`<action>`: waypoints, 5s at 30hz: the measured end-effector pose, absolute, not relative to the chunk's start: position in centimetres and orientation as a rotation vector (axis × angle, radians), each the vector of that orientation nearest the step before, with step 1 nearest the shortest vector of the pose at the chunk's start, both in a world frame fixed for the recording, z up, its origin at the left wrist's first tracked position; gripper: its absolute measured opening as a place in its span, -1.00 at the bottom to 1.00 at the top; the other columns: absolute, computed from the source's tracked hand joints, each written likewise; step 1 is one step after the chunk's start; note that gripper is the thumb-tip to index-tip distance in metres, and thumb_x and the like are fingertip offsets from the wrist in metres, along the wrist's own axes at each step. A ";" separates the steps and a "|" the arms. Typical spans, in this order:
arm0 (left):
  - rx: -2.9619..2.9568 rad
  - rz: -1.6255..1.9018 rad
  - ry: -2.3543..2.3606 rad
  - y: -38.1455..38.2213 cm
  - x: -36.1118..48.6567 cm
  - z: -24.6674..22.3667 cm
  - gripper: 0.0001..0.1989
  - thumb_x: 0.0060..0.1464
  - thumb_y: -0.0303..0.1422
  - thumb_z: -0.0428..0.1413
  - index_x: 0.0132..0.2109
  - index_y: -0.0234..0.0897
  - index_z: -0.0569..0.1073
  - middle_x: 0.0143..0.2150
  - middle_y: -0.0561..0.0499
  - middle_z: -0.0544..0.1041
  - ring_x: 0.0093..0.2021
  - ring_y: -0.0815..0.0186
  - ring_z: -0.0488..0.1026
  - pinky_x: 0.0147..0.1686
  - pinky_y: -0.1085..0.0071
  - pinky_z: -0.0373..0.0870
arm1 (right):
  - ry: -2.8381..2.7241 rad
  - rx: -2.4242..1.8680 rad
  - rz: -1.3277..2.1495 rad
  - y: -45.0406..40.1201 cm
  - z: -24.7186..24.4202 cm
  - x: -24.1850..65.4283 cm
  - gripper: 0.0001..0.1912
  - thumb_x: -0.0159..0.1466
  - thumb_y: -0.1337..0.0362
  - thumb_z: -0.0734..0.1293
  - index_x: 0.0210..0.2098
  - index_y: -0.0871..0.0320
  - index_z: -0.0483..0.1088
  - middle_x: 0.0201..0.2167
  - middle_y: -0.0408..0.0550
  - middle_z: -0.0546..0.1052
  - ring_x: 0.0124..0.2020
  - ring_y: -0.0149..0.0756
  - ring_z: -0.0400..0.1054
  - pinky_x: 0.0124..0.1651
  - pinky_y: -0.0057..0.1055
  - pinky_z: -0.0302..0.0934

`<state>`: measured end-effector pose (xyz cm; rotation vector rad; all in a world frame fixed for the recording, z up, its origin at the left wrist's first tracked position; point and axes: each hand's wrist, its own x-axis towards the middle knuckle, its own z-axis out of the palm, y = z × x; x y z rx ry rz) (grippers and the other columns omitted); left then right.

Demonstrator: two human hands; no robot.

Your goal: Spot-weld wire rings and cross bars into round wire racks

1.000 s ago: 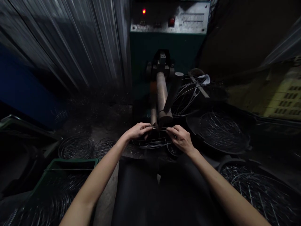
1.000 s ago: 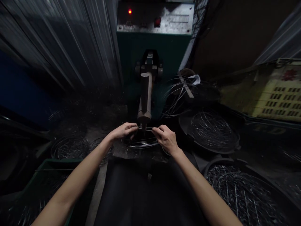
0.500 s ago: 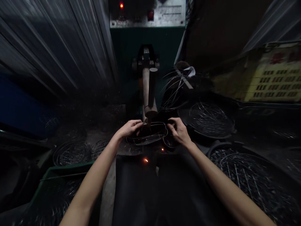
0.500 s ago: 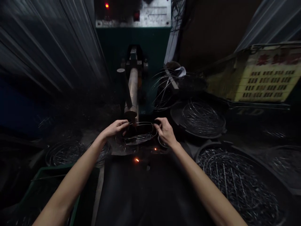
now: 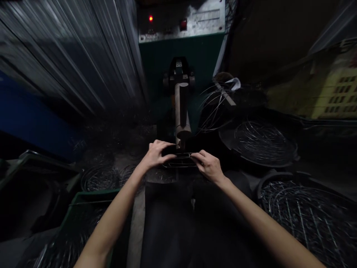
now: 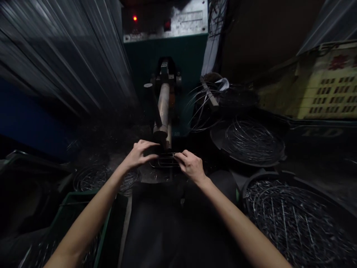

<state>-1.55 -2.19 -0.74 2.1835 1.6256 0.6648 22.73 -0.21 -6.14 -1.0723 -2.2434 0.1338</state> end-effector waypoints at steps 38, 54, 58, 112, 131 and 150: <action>1.920 0.495 1.409 1.3 -0.2 0.7 -0.67 -0.13 -0.22 0.19 -0.22 -0.33 0.53 -0.29 0.01 0.56 -0.24 0.27 0.45 -0.30 0.50 0.28 | -2.172 -0.991 0.440 2.5 -3.8 20.2 -0.86 0.24 0.24 0.24 -0.26 0.12 0.40 -0.33 -0.05 0.50 -0.32 -0.29 0.39 -0.26 -0.40 0.23; 1.717 0.477 1.268 1.3 -2.4 -0.9 -0.57 -0.17 -0.12 0.20 -0.19 -0.36 0.51 -0.25 -0.03 0.56 -0.22 0.22 0.45 -0.17 0.36 0.34 | -2.157 -1.112 0.591 3.3 -6.3 26.2 -0.77 0.30 0.19 0.14 -0.31 0.10 0.40 -0.39 -0.14 0.47 -0.37 -0.37 0.35 -0.25 -0.45 0.20; 1.773 0.596 1.488 -0.3 -3.1 -0.5 -0.50 -0.12 -0.09 0.17 -0.07 -0.30 0.49 -0.18 -0.05 0.54 -0.25 0.25 0.43 -0.22 0.37 0.34 | -2.196 -1.144 0.357 1.5 -4.5 23.9 -0.75 0.30 0.15 0.17 -0.28 0.06 0.45 -0.44 -0.13 0.45 -0.42 -0.39 0.32 -0.37 -0.49 0.12; 2.194 0.602 1.613 -1.5 0.2 -0.4 -0.56 -0.11 -0.15 0.20 -0.08 -0.28 0.48 -0.17 -0.05 0.51 -0.21 0.25 0.44 -0.20 0.42 0.33 | -2.181 -1.104 0.168 -0.4 -5.0 22.1 -0.70 0.32 0.14 0.13 -0.23 0.09 0.45 -0.42 -0.07 0.45 -0.40 -0.38 0.34 -0.37 -0.51 0.12; 2.157 0.493 1.581 -1.0 0.4 -0.6 -0.73 -0.02 -0.32 0.16 -0.15 -0.31 0.53 -0.27 -0.03 0.57 -0.26 0.28 0.48 -0.28 0.49 0.31 | -2.275 -1.126 0.327 0.8 -3.4 21.2 -0.86 0.27 0.22 0.22 -0.25 0.10 0.39 -0.37 -0.10 0.46 -0.39 -0.35 0.35 -0.37 -0.48 0.12; 2.018 0.434 1.540 0.2 -0.2 0.7 -0.70 -0.07 -0.21 0.16 -0.21 -0.29 0.55 -0.33 0.03 0.56 -0.31 0.31 0.45 -0.34 0.52 0.29 | -2.254 -1.104 0.360 2.0 -3.4 20.2 -0.85 0.26 0.22 0.23 -0.26 0.08 0.40 -0.36 -0.11 0.49 -0.37 -0.35 0.37 -0.37 -0.47 0.14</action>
